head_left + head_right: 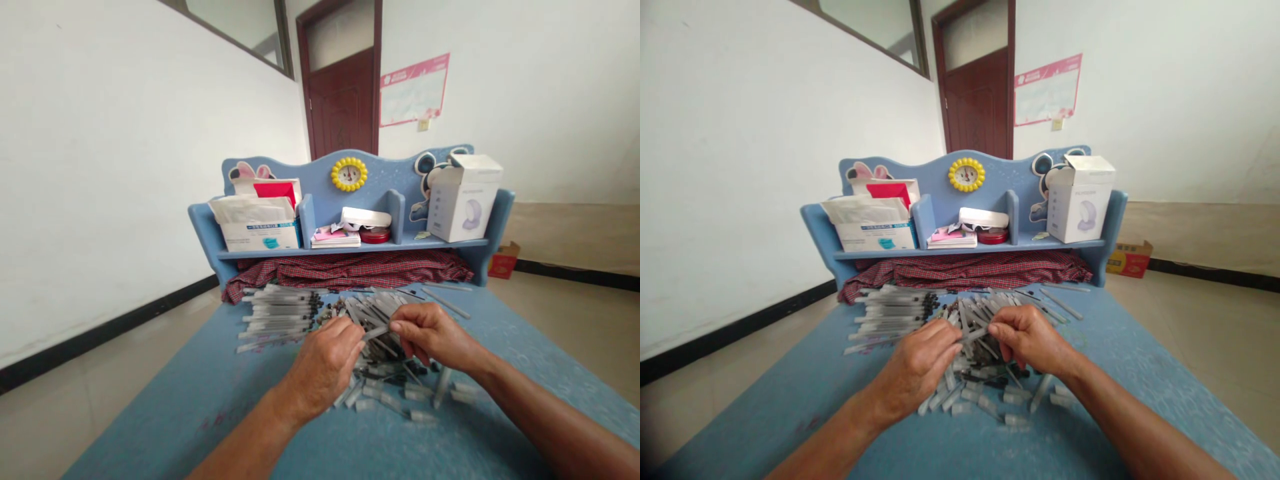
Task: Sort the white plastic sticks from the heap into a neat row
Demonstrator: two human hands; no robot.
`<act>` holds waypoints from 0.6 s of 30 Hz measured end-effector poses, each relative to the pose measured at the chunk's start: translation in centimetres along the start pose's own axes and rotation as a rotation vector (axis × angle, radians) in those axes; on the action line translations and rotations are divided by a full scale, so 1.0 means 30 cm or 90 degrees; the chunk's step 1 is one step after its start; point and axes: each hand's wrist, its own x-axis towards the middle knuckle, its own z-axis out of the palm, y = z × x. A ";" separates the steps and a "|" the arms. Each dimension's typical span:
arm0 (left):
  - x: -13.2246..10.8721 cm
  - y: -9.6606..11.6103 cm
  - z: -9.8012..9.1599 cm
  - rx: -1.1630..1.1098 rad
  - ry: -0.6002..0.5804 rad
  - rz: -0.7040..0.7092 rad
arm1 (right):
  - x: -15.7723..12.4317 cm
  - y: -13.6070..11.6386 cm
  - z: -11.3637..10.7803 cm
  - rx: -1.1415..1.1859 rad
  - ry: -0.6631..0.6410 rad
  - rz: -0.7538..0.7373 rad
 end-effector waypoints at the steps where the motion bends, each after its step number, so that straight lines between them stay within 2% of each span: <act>1: 0.000 0.000 0.000 0.000 -0.002 -0.002 | 0.000 -0.002 0.000 0.021 -0.007 0.006; 4: 0.000 -0.002 0.003 -0.001 -0.004 -0.009 | 0.000 -0.003 -0.002 0.043 -0.019 0.026; 9: -0.001 -0.004 0.010 -0.011 -0.005 -0.011 | 0.001 0.000 0.006 -0.051 0.043 0.036; 15: -0.002 -0.004 0.015 -0.009 -0.018 -0.008 | -0.002 -0.012 0.001 0.031 -0.027 0.048; 18: -0.001 -0.004 0.016 0.005 -0.015 -0.008 | 0.000 -0.007 -0.001 -0.017 -0.015 0.051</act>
